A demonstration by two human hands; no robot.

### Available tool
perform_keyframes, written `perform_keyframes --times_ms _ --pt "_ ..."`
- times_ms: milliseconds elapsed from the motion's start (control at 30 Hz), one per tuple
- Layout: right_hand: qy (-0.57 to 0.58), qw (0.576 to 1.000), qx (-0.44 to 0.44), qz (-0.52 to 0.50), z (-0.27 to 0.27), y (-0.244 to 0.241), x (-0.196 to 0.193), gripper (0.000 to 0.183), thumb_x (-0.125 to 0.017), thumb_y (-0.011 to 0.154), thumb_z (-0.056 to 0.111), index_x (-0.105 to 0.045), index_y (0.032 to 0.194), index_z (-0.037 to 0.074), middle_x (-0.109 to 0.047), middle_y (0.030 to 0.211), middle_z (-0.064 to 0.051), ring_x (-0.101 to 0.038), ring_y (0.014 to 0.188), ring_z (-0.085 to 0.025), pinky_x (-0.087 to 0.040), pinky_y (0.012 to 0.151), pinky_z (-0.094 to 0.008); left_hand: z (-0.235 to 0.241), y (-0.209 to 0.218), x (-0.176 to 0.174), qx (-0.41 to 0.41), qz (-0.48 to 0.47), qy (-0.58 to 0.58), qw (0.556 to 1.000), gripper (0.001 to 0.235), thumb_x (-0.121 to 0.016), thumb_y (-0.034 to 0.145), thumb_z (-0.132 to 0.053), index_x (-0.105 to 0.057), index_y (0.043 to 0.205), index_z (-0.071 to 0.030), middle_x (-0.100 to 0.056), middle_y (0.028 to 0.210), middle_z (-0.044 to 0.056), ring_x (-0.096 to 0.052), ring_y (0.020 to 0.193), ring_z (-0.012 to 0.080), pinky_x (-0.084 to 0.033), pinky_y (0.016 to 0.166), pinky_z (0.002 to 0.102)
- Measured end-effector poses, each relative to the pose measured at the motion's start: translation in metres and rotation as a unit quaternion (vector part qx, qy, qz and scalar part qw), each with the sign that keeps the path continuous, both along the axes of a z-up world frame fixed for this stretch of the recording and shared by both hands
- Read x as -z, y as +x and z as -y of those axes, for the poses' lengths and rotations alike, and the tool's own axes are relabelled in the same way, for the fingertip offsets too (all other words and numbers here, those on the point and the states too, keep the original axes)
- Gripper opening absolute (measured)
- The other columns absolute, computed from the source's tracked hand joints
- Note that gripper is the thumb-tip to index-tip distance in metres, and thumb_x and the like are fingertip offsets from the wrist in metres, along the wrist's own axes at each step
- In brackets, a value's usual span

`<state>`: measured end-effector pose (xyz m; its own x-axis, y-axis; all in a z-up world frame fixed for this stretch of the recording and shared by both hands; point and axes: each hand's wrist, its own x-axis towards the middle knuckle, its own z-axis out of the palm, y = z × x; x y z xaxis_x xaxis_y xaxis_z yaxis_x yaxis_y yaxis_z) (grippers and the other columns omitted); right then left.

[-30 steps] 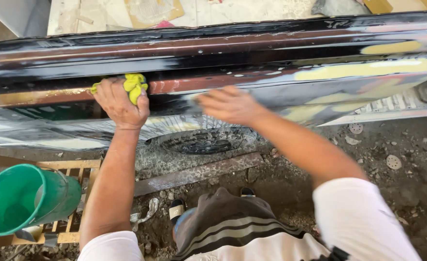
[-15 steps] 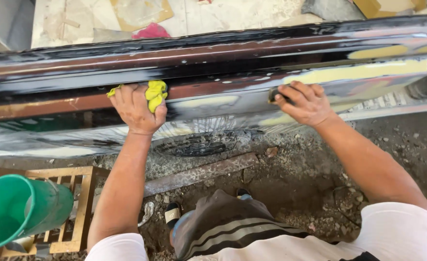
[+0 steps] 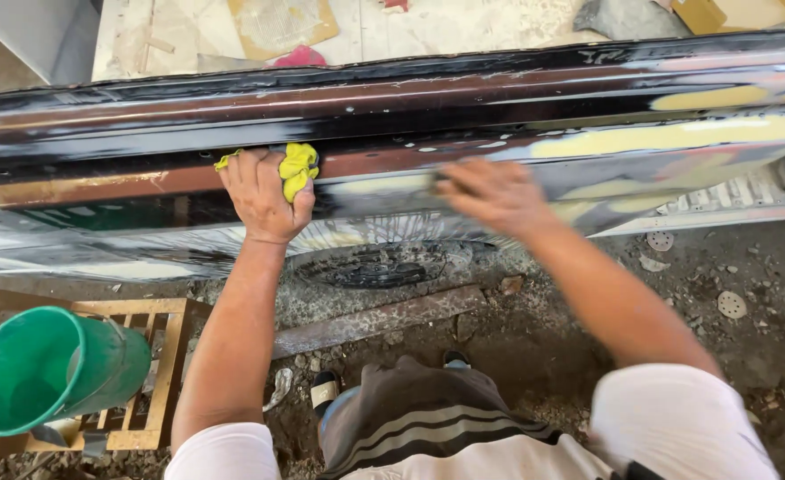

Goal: The person wets a sanding block in a bucket and then sands the surface of a car door and a long metal trim piece. They alternate between sanding with the block and wiping the surfaces with a yellow cloth.

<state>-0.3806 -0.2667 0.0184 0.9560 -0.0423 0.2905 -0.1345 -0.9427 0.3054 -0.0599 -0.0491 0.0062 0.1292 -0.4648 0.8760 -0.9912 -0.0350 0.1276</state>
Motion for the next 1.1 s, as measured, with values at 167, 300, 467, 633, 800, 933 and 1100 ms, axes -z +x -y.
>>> perform_keyframes --times_ms 167,300,467,633,800,933,1100 --pt "-0.172 0.971 -0.021 0.165 0.071 -0.089 0.048 0.028 -0.074 0.106 0.023 -0.062 0.130 0.028 -0.056 0.152 0.001 -0.053 0.131 -0.022 -0.039 0.093 -0.041 0.005 -0.004 0.004 -0.025 -0.010 -0.016 0.999 0.044 -0.062 0.095 -0.045 -0.062 0.114 -0.006 -0.057 0.108 0.016 -0.053 0.099 0.0380 -0.039 0.091 0.053" --pt "-0.141 0.979 -0.102 0.107 0.027 -0.001 0.033 0.053 -0.072 0.086 0.003 -0.063 0.129 0.034 -0.052 0.152 0.008 -0.054 0.128 -0.017 -0.043 0.091 -0.031 0.003 -0.004 0.000 -0.042 -0.002 -0.021 0.999 0.045 -0.061 0.094 -0.047 -0.063 0.113 -0.007 -0.056 0.106 0.016 -0.052 0.098 0.0382 -0.039 0.091 0.053" --pt "-0.087 0.965 -0.206 0.138 -0.067 0.126 0.001 0.020 -0.070 0.085 0.019 -0.062 0.103 0.021 -0.063 0.139 -0.001 -0.059 0.122 -0.018 -0.047 0.085 -0.035 0.002 -0.006 -0.004 -0.022 -0.005 -0.015 1.000 0.046 -0.059 0.098 -0.048 -0.061 0.117 -0.007 -0.057 0.112 0.015 -0.053 0.103 0.0377 -0.040 0.094 0.053" --pt "-0.079 0.960 -0.174 0.205 -0.015 0.046 0.016 0.025 -0.067 0.088 0.016 -0.066 0.113 0.019 -0.062 0.143 -0.001 -0.057 0.126 -0.017 -0.044 0.092 -0.034 0.005 -0.005 -0.007 -0.003 -0.001 -0.010 1.000 0.047 -0.060 0.097 -0.048 -0.061 0.116 -0.006 -0.057 0.111 0.016 -0.053 0.103 0.0372 -0.040 0.094 0.052" --pt "-0.081 0.991 0.105 0.032 0.085 -0.141 0.050 0.060 -0.075 0.083 0.007 -0.060 0.134 0.035 -0.051 0.150 0.004 -0.052 0.132 -0.021 -0.037 0.097 -0.046 0.022 -0.028 -0.004 -0.028 0.027 -0.002 0.999 0.042 -0.061 0.092 -0.048 -0.060 0.106 -0.008 -0.057 0.106 0.016 -0.053 0.097 0.0369 -0.039 0.089 0.052" --pt "-0.145 0.980 0.001 0.135 0.092 -0.133 0.041 0.042 -0.073 0.097 0.017 -0.056 0.134 0.026 -0.050 0.152 0.001 -0.051 0.131 -0.023 -0.038 0.094 -0.046 0.046 -0.058 -0.007 0.020 0.041 0.002 0.999 0.049 -0.063 0.090 -0.051 -0.063 0.110 -0.007 -0.059 0.108 0.014 -0.054 0.095 0.0357 -0.039 0.086 0.050" --pt "-0.092 0.986 -0.134 0.025 0.016 0.020 0.032 0.045 -0.065 0.083 0.011 -0.059 0.126 0.023 -0.043 0.159 -0.003 -0.051 0.135 -0.023 -0.049 0.099 -0.041 0.051 -0.071 -0.003 -0.042 0.002 -0.020 0.999 0.042 -0.062 0.091 -0.045 -0.062 0.109 -0.008 -0.057 0.105 0.013 -0.054 0.098 0.0359 -0.040 0.088 0.051"
